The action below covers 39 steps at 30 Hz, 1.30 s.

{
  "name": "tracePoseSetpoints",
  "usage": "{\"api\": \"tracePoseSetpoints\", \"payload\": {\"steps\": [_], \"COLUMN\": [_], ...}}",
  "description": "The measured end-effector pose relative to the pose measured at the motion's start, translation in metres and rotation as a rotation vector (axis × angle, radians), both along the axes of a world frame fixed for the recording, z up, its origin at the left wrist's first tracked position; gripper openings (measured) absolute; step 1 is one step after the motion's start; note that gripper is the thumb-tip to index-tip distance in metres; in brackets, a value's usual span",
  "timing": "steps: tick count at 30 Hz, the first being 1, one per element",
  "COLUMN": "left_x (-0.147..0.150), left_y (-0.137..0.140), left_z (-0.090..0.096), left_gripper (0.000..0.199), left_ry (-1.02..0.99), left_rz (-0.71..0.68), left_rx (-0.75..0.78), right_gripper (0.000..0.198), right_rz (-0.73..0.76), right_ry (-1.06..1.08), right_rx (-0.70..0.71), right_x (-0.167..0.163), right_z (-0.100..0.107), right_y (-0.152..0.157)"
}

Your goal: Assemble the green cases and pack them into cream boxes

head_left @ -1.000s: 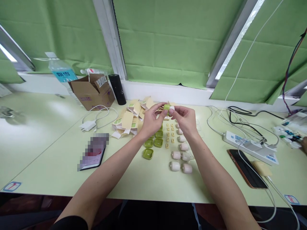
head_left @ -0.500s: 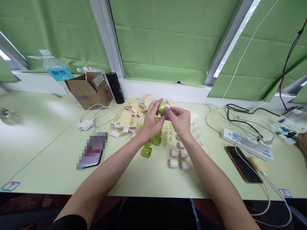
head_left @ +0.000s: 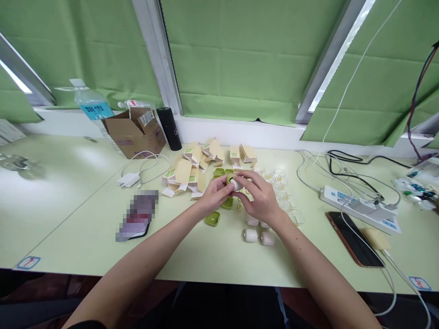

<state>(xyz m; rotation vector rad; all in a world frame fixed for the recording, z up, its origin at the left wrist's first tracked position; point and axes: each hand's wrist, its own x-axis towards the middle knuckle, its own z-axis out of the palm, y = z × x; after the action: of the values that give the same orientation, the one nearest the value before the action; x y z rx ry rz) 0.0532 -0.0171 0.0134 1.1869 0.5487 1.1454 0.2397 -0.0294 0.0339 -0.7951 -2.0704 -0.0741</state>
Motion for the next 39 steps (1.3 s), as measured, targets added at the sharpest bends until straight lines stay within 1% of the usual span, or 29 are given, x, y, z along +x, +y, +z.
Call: {"api": "tracePoseSetpoints", "payload": {"steps": [3,7,9,13,19,23,26,30,33,36,39], "left_x": [0.001,0.002,0.002,0.004,0.006,0.007,0.008,0.006,0.004,0.003,0.005], "left_y": [-0.004,-0.006,-0.006,-0.007,-0.008,-0.008,-0.008,-0.008,-0.007,-0.006,-0.006], "left_z": [-0.001,-0.003,-0.005,-0.008,-0.005,-0.005,-0.008,-0.011,-0.01,-0.01,-0.009], "left_gripper": [0.053,0.059,0.06,0.056,0.055,0.056,0.059,0.057,0.058,0.065,0.067], "left_ry": [-0.025,-0.022,-0.004,0.055,0.089,0.123,0.135,0.139,0.104,0.06,0.076], "left_rz": [-0.031,-0.046,-0.034,0.036,0.097,0.135,0.148,0.162,0.092,0.031,0.057], "left_rx": [-0.048,-0.027,-0.006,0.034,0.134,0.229,0.264,0.286,0.253,0.238,0.225], "right_gripper": [0.027,0.025,0.024,0.024,0.024,0.031,0.035,0.038,0.039,0.043,0.047], "right_rz": [-0.026,-0.043,-0.065,-0.113,-0.12,-0.108,-0.096,-0.09,-0.089,-0.078,-0.073], "right_ry": [-0.029,-0.038,-0.046,-0.079,-0.08,-0.057,-0.033,-0.025,-0.027,-0.041,-0.042], "right_rx": [0.036,0.109,0.133,0.139,0.182,0.284,0.344,0.345,0.332,0.309,0.287], "right_x": [0.0,0.0,0.0,-0.001,-0.004,-0.007,-0.01,-0.011,-0.011,-0.01,-0.011], "right_z": [-0.004,-0.007,-0.008,-0.01,-0.013,-0.015,-0.016,-0.016,-0.015,-0.016,-0.016], "right_y": [-0.002,-0.004,-0.005,-0.007,-0.009,-0.008,-0.007,-0.007,-0.006,-0.005,-0.005]}}
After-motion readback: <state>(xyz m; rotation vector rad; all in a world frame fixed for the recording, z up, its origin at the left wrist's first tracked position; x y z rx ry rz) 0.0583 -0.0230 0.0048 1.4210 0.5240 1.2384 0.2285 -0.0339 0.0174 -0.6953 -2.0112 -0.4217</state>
